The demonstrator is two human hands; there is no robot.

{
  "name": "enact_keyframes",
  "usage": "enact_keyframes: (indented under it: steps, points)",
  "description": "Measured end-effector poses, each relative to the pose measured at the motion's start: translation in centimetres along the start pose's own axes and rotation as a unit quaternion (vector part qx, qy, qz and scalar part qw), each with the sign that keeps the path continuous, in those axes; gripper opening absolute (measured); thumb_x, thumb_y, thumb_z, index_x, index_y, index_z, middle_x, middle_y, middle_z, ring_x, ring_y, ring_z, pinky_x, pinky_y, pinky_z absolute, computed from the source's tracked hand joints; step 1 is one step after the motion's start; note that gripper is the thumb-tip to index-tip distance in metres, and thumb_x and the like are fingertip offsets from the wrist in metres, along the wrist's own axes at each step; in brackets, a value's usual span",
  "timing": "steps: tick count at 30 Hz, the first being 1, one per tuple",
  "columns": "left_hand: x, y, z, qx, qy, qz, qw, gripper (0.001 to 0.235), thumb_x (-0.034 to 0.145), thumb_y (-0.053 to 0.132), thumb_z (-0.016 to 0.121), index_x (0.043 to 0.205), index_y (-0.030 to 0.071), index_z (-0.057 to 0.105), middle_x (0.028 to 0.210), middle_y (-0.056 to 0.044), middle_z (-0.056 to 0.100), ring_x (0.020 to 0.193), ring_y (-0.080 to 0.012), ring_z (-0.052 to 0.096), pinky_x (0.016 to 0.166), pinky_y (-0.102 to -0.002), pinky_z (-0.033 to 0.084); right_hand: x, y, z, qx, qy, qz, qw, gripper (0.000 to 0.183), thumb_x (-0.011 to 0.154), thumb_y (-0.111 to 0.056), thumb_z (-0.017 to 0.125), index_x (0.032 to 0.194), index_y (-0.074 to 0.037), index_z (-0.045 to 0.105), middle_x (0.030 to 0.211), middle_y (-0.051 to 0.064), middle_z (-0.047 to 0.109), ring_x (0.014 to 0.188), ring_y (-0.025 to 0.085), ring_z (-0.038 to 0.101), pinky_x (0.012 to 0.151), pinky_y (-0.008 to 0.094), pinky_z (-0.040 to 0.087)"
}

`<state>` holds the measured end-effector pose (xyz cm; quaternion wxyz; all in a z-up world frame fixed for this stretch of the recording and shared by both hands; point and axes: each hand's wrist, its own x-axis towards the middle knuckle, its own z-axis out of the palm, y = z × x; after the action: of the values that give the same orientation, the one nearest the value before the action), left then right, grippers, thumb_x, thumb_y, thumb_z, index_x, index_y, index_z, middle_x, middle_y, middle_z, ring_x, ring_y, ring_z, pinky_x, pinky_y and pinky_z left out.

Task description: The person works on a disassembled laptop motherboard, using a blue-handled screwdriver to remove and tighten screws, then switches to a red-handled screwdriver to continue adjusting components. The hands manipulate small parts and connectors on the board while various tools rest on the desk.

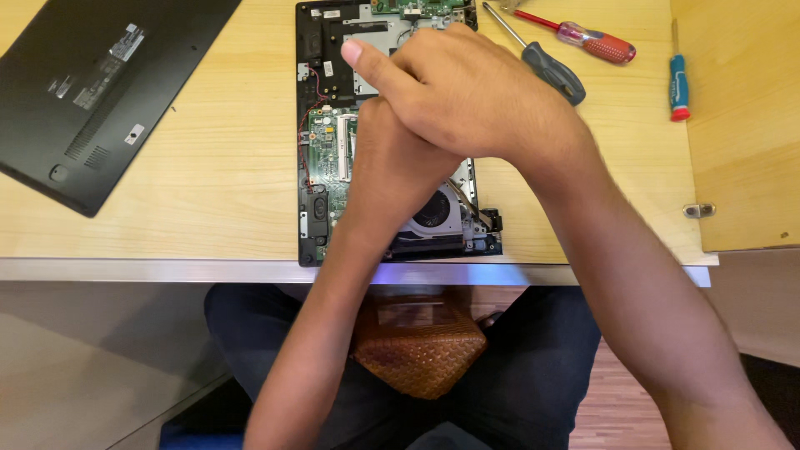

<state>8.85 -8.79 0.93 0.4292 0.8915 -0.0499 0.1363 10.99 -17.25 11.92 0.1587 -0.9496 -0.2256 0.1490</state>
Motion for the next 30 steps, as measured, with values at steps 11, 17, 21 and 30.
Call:
enact_keyframes:
  steps: [11,17,21,30]
  points:
    - [-0.9,1.0,0.6,-0.043,0.040,0.124,0.991,0.036,0.082,0.029,0.079,0.099,0.002,0.064,0.087,-0.015,0.071,0.069,-0.0370,0.068,0.055,-0.048,0.048,-1.6,2.3,-1.5,0.098,0.016,-0.033,0.995,0.054,0.104,-0.060,0.031,0.084,-0.013,0.051,0.083,0.000,0.053,0.080,0.015,0.051,0.076,0.033,0.038]
    - [-1.6,2.1,-2.3,-0.204,0.092,0.105,0.969,0.021,0.092,0.026,0.077,0.103,0.014,0.065,0.098,0.000,0.077,0.082,-0.0112,0.076,0.070,-0.024,0.061,-3.0,8.3,-0.1,0.171,0.229,-0.170,0.943,0.038,0.109,-0.027,0.036,0.128,-0.003,0.059,0.119,0.011,0.069,0.107,0.025,0.069,0.087,0.042,0.051]
    - [-4.1,2.9,-4.5,-0.487,0.143,-0.050,0.860,0.030,0.102,0.022,0.063,0.123,0.002,0.061,0.113,-0.019,0.077,0.086,-0.0228,0.081,0.070,-0.028,0.070,-7.0,7.3,3.4,0.223,0.219,-0.108,0.944,0.023,0.111,-0.011,0.054,0.129,0.002,0.060,0.122,0.015,0.069,0.115,0.024,0.066,0.103,0.037,0.052]
    - [-5.9,3.7,-3.7,-0.487,0.099,-0.064,0.866,0.034,0.099,0.026,0.064,0.122,0.001,0.063,0.103,-0.019,0.078,0.076,-0.0266,0.080,0.066,-0.028,0.069,-12.0,4.4,9.0,0.338,0.256,-0.018,0.906,0.025,0.097,-0.016,0.066,0.119,-0.003,0.067,0.118,0.009,0.073,0.115,0.018,0.069,0.104,0.030,0.052]
